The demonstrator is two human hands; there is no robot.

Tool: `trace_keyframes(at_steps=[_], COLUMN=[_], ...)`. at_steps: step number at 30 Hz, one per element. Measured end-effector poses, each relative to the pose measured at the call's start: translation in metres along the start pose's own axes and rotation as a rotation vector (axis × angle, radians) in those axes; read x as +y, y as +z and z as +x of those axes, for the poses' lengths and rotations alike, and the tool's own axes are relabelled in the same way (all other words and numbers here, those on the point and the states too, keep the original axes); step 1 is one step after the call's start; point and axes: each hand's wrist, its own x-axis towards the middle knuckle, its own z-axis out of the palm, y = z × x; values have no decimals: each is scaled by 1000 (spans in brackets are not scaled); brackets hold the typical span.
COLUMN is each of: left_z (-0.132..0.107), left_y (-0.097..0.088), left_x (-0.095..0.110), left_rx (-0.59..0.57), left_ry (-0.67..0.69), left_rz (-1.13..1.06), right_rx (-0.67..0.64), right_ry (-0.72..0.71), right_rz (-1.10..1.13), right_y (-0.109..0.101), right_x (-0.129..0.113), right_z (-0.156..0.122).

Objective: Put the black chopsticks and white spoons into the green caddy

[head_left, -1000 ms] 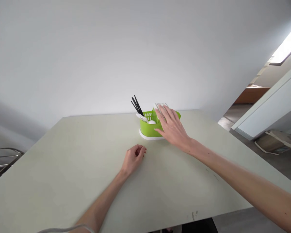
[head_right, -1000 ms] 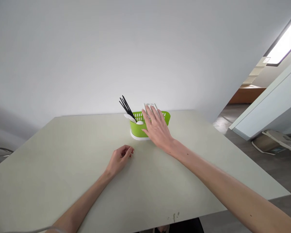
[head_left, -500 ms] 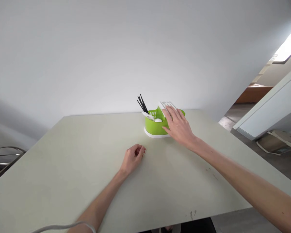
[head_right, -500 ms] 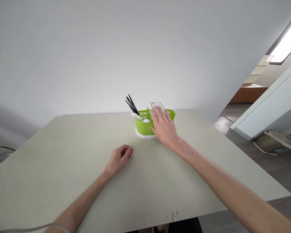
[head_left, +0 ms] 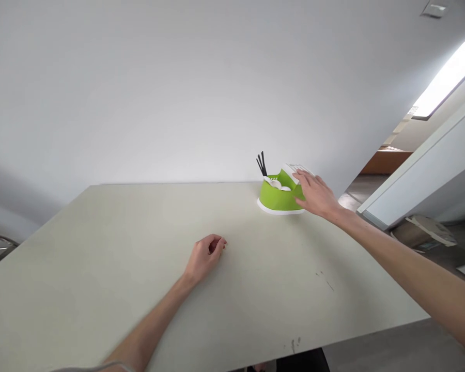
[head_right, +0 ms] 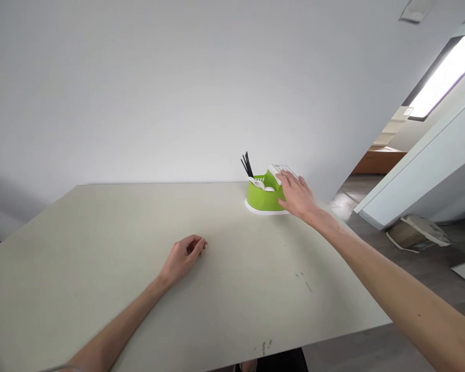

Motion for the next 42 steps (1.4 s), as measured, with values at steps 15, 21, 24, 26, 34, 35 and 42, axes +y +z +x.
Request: trace_keyframes(at_steps=[15,21,24,26,34,35,42], left_z=[2,1,2,3,2,2,3], left_y=[2,0,0,0,-1,-1,-2], left_x=[1,9,10,10,16,18,22], left_rx=[-18,-18,-18,-18,-33,-33,-35], left_ry=[18,17,3,-6,-78,-86,-117], left_rz=[25,52,78,85,97,95,108], right_rx=[260,45,-87,-158,-220,-216,-211], right_ry=[21,-29,87,189,328,339,390], right_rz=[123,495,774,924,1058,1069,1115], right_y=[-5,15,29,38,52,51,45], right_x=[-21,-82,-102,-112,-123,-122,-122], right_z=[-53,-98,-98,-91,-80,-80,-82])
